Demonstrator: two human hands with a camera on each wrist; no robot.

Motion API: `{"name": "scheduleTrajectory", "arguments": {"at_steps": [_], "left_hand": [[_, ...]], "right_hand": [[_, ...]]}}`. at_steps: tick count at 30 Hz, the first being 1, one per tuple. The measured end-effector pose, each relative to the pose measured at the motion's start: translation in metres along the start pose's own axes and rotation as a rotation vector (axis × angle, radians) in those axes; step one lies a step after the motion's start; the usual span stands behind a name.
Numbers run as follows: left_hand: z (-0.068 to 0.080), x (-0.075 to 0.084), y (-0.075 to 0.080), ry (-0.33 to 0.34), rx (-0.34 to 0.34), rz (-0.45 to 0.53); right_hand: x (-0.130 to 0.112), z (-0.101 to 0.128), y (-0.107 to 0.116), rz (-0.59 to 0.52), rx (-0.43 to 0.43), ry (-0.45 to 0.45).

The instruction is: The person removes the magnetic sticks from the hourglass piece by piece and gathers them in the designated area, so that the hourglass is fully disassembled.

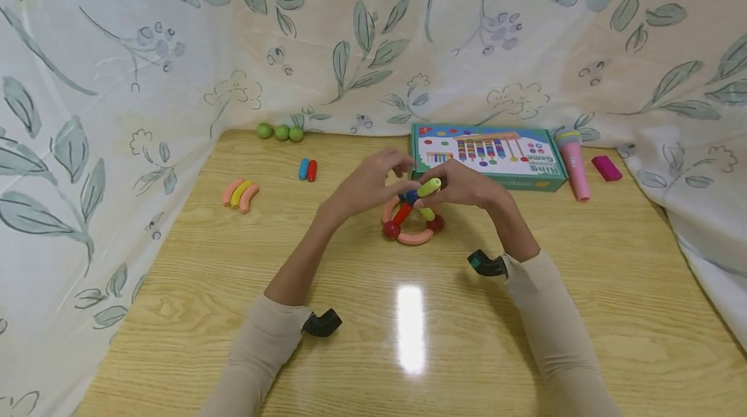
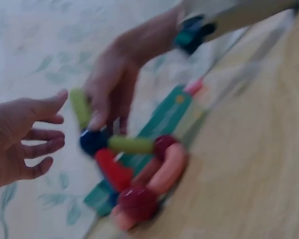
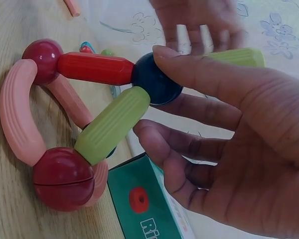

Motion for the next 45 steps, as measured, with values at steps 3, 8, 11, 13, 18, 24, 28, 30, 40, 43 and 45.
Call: {"name": "scheduleTrajectory", "arguments": {"at_steps": [3,8,11,13,18,24,28,30,40,43,45], "left_hand": [[-0.002,0.021,-0.015,-0.097,-0.064,-0.015],[-0.002,0.031,-0.027,-0.073,-0.047,-0.132],[-0.003,0.03,-0.028,-0.052,-0.044,-0.14],[-0.003,0.029,-0.028,-0.049,-0.042,-0.134],[-0.003,0.031,-0.027,-0.03,-0.028,-0.153],[-0.001,0.035,-0.024,0.0,-0.037,-0.182],[0.0,0.035,-0.023,0.02,-0.036,-0.173],[-0.001,0.036,-0.023,0.028,-0.035,-0.171],[-0.001,0.023,-0.01,0.18,0.016,-0.128],[0.004,0.005,0.0,0.291,0.073,-0.177],[0.008,-0.01,0.006,0.367,0.127,-0.249]], "right_hand": [[0.0,0.0,0.0,-0.008,-0.003,0.032],[0.001,0.0,0.0,-0.032,-0.028,0.056],[0.003,0.0,0.0,-0.045,-0.034,0.057],[0.004,0.001,0.0,-0.053,-0.036,0.053],[0.004,0.001,-0.001,-0.082,-0.06,0.069],[0.005,-0.001,-0.003,-0.093,-0.061,0.082],[0.005,0.0,-0.003,-0.092,-0.066,0.089],[0.005,0.0,-0.002,-0.088,-0.066,0.093],[0.004,0.001,-0.001,-0.048,-0.072,0.104],[0.003,0.0,-0.002,-0.025,-0.077,0.124],[0.003,-0.001,-0.002,-0.021,-0.08,0.125]]}}
Point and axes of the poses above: each hand's wrist, its own z-axis away from the middle knuckle, its own y-axis out of the back of the hand, x = y × z, the point moved 3 cm from there along -z, towards the middle knuckle, and after that the axes turned 3 degrees about -z, right-handed, at the moved point
